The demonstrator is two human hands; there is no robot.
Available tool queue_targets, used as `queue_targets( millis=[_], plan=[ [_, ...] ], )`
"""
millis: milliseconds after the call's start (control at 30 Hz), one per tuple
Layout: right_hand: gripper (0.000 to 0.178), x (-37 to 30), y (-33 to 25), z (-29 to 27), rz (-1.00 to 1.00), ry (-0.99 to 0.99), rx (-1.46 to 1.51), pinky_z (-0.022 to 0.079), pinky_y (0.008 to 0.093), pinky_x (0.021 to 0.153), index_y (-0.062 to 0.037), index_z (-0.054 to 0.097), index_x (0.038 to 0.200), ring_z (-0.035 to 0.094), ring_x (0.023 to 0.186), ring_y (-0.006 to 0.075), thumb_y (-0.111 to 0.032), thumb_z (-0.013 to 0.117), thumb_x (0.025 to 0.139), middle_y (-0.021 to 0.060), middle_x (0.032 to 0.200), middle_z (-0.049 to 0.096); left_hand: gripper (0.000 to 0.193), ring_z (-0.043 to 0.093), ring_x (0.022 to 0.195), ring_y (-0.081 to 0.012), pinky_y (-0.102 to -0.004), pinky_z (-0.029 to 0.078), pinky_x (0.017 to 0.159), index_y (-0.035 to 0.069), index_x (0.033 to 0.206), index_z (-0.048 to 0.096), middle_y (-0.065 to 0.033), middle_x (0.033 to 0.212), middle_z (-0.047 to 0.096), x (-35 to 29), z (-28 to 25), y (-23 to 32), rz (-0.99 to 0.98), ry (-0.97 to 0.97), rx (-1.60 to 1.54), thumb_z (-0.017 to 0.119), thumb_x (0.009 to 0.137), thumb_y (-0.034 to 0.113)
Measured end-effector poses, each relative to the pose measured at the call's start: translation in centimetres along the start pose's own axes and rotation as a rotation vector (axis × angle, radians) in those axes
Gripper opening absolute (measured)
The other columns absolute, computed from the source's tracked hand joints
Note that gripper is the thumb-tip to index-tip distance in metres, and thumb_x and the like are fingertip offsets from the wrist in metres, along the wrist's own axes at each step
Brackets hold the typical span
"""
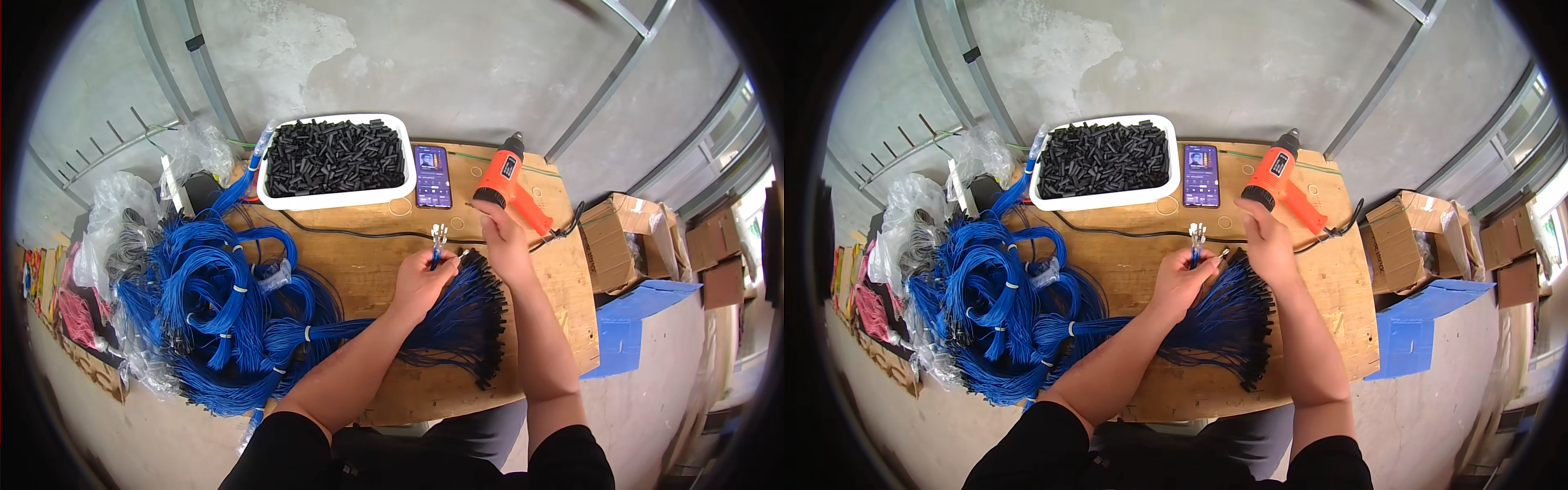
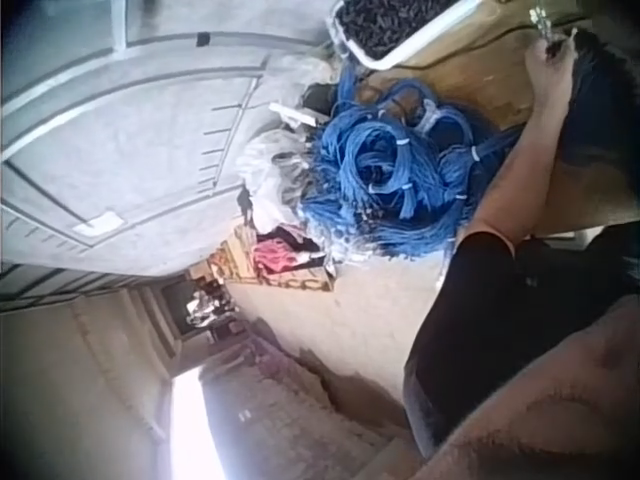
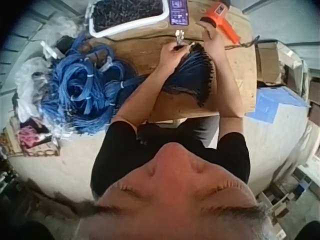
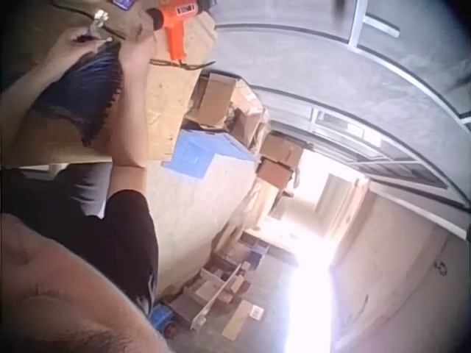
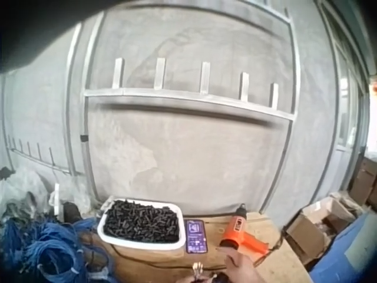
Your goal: Placing heat shrink tubing onto the ends of blue electrical cables at a workbench.
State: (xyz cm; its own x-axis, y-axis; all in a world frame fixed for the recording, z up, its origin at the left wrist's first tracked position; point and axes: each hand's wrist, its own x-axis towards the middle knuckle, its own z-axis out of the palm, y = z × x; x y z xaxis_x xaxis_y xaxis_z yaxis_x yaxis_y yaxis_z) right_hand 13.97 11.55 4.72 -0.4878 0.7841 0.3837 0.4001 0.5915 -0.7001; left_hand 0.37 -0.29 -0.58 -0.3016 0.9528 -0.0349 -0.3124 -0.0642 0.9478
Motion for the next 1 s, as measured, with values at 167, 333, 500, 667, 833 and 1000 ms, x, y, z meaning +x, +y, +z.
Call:
queue_targets(
  millis=[167,333,500,667,833,1000],
  plan=[
    [0.038,4.1,-1.7,3.0,0.172,-0.236,-0.438,0.052,0.0496,0.071,-0.0187,0.057,0.135,0.068,0.084,0.0390,-0.017,0.050,0.098,0.0278,0.086,0.066,0.011,0.057,0.070,-0.0047,-0.0205,0.044,0.064,0.000,0.095,0.069,-0.0007,0.080,0.066,0.0,-0.4,0.2,0.001,-0.001,0.014,0.069,0.092,0.011],
    [0.044,5.9,0.5,4.9,0.032,-0.325,-0.676,0.054,0.0512,0.069,-0.0214,0.049,0.142,0.069,0.078,0.0393,-0.015,0.046,0.098,0.0230,0.083,0.069,0.012,0.057,0.069,-0.0045,-0.0206,0.044,0.063,0.001,0.094,0.070,-0.0003,0.078,0.066,0.0,-0.2,0.0,0.013,0.007,0.011,0.069,0.092,0.013],
    [0.048,6.2,0.0,5.4,0.038,-0.382,-0.751,0.055,0.0506,0.070,-0.0223,0.047,0.144,0.069,0.078,0.0382,-0.013,0.047,0.097,0.0218,0.084,0.069,0.012,0.055,0.065,-0.0036,-0.0196,0.041,0.058,0.001,0.094,0.069,0.0003,0.077,0.065,0.1,-0.2,-0.1,0.011,0.018,0.035,0.069,0.093,0.013],
    [0.048,6.4,-0.5,5.5,0.067,-0.404,-0.779,0.055,0.0497,0.072,-0.0208,0.049,0.142,0.070,0.080,0.0376,-0.013,0.048,0.095,0.0219,0.087,0.070,0.012,0.052,0.060,-0.0032,-0.0195,0.038,0.053,0.002,0.094,0.069,0.0007,0.076,0.065,0.3,-0.3,-0.4,0.017,0.021,-0.018,0.069,0.092,0.014],
    [0.049,6.1,0.9,4.7,0.063,-0.361,-0.780,0.055,0.0507,0.071,-0.0191,0.051,0.141,0.070,0.080,0.0378,-0.011,0.048,0.093,0.0220,0.085,0.069,0.012,0.050,0.056,-0.0033,-0.0200,0.037,0.050,0.003,0.094,0.069,0.0007,0.074,0.064,0.3,-0.1,-0.1,0.000,0.020,-0.024,0.070,0.092,0.014],
    [0.046,5.5,-0.2,3.6,0.059,-0.322,-0.722,0.055,0.0512,0.071,-0.0174,0.054,0.138,0.069,0.077,0.0387,-0.010,0.047,0.093,0.0217,0.082,0.069,0.014,0.055,0.060,-0.0042,-0.0213,0.043,0.054,0.001,0.096,0.071,-0.0003,0.073,0.067,0.0,-0.3,0.1,-0.045,0.021,-0.009,0.070,0.090,0.014]
  ],
)
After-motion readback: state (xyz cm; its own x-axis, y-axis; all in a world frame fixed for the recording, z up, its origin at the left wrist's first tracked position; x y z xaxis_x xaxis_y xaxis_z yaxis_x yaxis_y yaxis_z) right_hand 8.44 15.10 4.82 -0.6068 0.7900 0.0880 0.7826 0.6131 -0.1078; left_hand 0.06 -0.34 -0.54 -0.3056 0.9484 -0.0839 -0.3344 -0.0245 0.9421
